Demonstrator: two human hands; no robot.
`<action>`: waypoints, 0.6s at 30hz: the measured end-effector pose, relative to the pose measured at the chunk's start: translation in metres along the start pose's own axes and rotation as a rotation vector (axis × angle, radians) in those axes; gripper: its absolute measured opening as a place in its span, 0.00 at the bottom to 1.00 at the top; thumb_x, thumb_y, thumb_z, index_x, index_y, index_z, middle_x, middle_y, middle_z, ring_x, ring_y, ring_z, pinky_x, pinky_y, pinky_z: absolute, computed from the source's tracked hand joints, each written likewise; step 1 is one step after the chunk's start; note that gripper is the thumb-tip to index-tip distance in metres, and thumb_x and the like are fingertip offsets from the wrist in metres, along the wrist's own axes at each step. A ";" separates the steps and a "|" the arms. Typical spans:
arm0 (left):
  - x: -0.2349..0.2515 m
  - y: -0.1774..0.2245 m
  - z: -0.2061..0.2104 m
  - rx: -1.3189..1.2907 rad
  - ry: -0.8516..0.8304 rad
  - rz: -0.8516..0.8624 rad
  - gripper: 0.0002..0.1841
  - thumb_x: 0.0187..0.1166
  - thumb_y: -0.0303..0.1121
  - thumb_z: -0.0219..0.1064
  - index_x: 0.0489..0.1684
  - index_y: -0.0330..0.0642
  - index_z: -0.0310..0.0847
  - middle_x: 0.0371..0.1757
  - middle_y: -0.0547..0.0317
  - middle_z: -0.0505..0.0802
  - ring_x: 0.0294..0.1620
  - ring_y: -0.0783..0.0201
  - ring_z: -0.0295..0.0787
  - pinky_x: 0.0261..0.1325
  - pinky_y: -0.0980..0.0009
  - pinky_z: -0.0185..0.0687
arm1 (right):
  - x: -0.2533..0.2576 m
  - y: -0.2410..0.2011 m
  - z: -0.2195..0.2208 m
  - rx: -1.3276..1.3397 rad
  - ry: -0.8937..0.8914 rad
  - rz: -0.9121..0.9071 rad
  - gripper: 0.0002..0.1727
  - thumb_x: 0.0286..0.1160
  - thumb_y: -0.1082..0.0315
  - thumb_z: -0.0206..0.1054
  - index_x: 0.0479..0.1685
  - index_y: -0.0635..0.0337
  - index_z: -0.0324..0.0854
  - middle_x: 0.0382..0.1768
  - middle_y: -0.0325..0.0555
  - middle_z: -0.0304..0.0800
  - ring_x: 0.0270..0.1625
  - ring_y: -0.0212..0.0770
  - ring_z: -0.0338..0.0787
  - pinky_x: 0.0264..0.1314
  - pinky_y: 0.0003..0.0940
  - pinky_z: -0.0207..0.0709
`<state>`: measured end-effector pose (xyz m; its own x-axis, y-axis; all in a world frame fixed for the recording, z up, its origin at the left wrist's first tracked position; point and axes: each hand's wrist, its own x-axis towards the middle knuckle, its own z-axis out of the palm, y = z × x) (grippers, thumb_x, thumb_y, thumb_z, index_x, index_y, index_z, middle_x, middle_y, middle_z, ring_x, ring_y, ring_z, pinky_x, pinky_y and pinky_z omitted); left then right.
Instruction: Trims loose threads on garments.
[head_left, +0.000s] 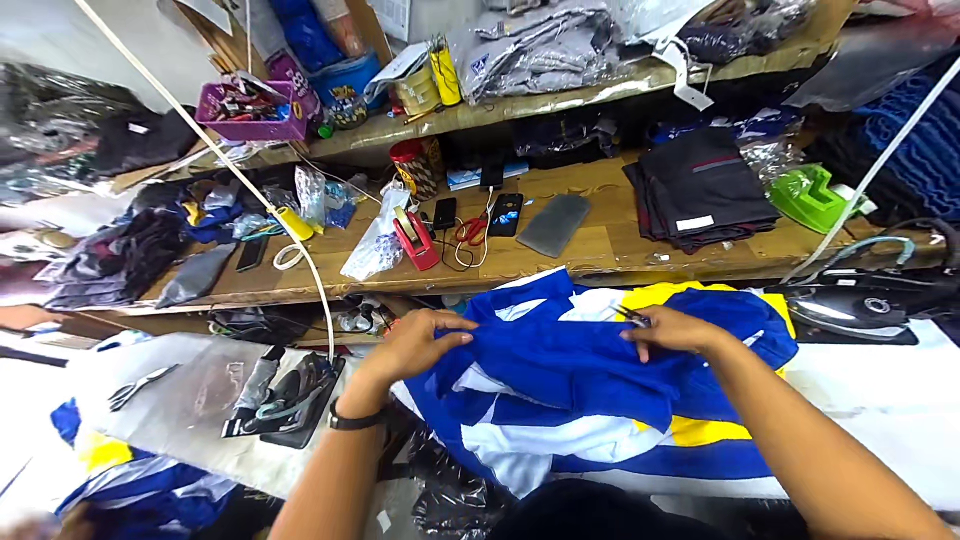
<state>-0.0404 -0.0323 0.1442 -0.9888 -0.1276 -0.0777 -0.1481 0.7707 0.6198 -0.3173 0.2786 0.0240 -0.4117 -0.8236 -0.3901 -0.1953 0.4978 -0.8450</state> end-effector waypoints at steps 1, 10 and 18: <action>0.007 0.001 -0.006 0.098 -0.063 -0.112 0.11 0.84 0.35 0.68 0.52 0.40 0.94 0.47 0.54 0.97 0.48 0.63 0.92 0.59 0.53 0.83 | -0.004 0.000 -0.011 -0.023 0.096 -0.014 0.12 0.85 0.68 0.65 0.54 0.69 0.79 0.27 0.39 0.88 0.27 0.26 0.86 0.41 0.28 0.82; 0.004 0.043 0.003 0.678 0.903 0.339 0.18 0.85 0.21 0.56 0.68 0.34 0.85 0.71 0.47 0.89 0.78 0.46 0.81 0.82 0.50 0.73 | -0.072 -0.036 -0.032 -0.553 1.087 -0.815 0.14 0.83 0.69 0.60 0.51 0.74 0.85 0.41 0.64 0.92 0.36 0.46 0.91 0.42 0.37 0.85; -0.061 -0.093 0.254 0.482 0.581 -0.054 0.18 0.82 0.28 0.61 0.58 0.59 0.95 0.71 0.62 0.91 0.80 0.37 0.77 0.79 0.23 0.52 | -0.069 0.134 0.059 -0.529 0.629 -0.162 0.11 0.75 0.69 0.67 0.49 0.60 0.94 0.40 0.62 0.96 0.42 0.69 0.95 0.42 0.75 0.78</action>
<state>0.0289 0.0624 -0.1067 -0.8304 -0.3790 0.4084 -0.3203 0.9245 0.2066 -0.2621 0.3859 -0.0837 -0.7319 -0.6687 0.1311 -0.6221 0.5772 -0.5290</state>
